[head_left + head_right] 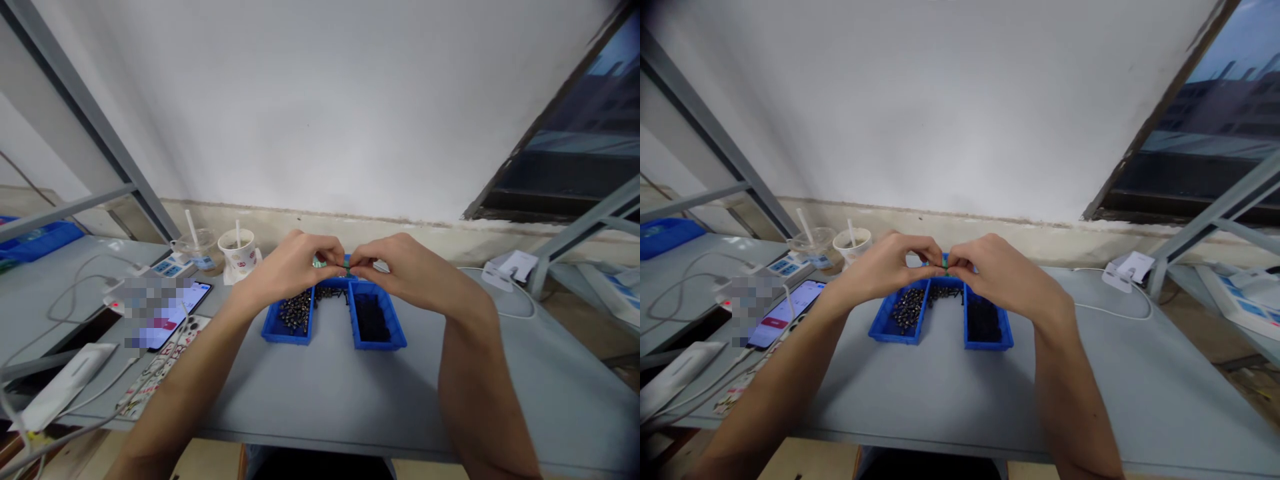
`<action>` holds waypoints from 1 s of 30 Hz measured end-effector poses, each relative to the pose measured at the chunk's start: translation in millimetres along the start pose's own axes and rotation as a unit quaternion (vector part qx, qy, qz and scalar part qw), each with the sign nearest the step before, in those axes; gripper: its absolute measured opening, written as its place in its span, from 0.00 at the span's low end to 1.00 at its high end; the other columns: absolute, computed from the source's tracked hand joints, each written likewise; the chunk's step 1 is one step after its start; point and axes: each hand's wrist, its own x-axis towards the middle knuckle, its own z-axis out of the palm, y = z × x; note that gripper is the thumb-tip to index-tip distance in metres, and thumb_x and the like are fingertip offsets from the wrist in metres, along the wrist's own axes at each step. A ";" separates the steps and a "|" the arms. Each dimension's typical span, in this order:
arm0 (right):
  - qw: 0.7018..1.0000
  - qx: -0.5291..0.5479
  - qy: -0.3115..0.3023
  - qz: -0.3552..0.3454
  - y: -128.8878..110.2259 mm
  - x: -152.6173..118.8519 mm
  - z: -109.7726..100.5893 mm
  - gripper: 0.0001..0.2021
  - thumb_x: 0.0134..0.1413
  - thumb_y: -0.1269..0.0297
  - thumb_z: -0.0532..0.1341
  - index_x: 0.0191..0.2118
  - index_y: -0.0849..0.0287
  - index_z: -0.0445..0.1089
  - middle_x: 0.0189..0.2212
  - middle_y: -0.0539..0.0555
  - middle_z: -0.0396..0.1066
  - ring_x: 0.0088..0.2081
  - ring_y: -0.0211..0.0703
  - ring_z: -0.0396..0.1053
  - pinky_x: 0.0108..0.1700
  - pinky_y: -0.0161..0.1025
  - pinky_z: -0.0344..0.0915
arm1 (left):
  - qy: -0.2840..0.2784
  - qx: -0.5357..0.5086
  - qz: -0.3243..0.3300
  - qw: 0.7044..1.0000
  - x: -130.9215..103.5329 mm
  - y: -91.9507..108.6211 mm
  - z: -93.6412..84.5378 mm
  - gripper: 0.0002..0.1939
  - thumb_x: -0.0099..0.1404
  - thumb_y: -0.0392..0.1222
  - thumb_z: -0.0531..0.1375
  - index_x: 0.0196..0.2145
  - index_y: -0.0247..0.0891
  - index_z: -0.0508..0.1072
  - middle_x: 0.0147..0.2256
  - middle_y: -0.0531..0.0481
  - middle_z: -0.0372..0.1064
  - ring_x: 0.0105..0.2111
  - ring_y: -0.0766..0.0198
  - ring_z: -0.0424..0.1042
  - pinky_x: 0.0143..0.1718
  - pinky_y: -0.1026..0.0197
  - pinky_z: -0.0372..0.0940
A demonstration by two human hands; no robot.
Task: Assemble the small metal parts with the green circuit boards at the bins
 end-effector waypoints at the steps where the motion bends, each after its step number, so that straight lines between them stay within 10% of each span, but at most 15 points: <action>1: 1.000 -0.001 0.002 0.001 0.4 0.4 0.2 0.08 0.63 0.68 0.60 0.36 0.56 0.76 0.29 0.48 0.75 0.29 0.36 0.66 0.34 0.36 0.55 | -0.004 0.005 0.000 1.000 -0.4 -0.6 -1.9 0.03 0.66 0.40 0.65 0.36 0.38 0.78 0.34 0.51 0.79 0.37 0.63 0.77 0.41 0.62 0.68; 30: 1.000 0.004 0.014 0.000 -1.6 2.7 2.1 0.07 0.64 0.67 0.59 0.36 0.57 0.74 0.31 0.49 0.76 0.32 0.38 0.69 0.37 0.36 0.58 | -0.061 0.074 0.013 0.995 -5.7 2.6 -16.8 0.11 0.71 0.40 0.58 0.40 0.40 0.82 0.36 0.52 0.80 0.32 0.65 0.74 0.36 0.63 0.61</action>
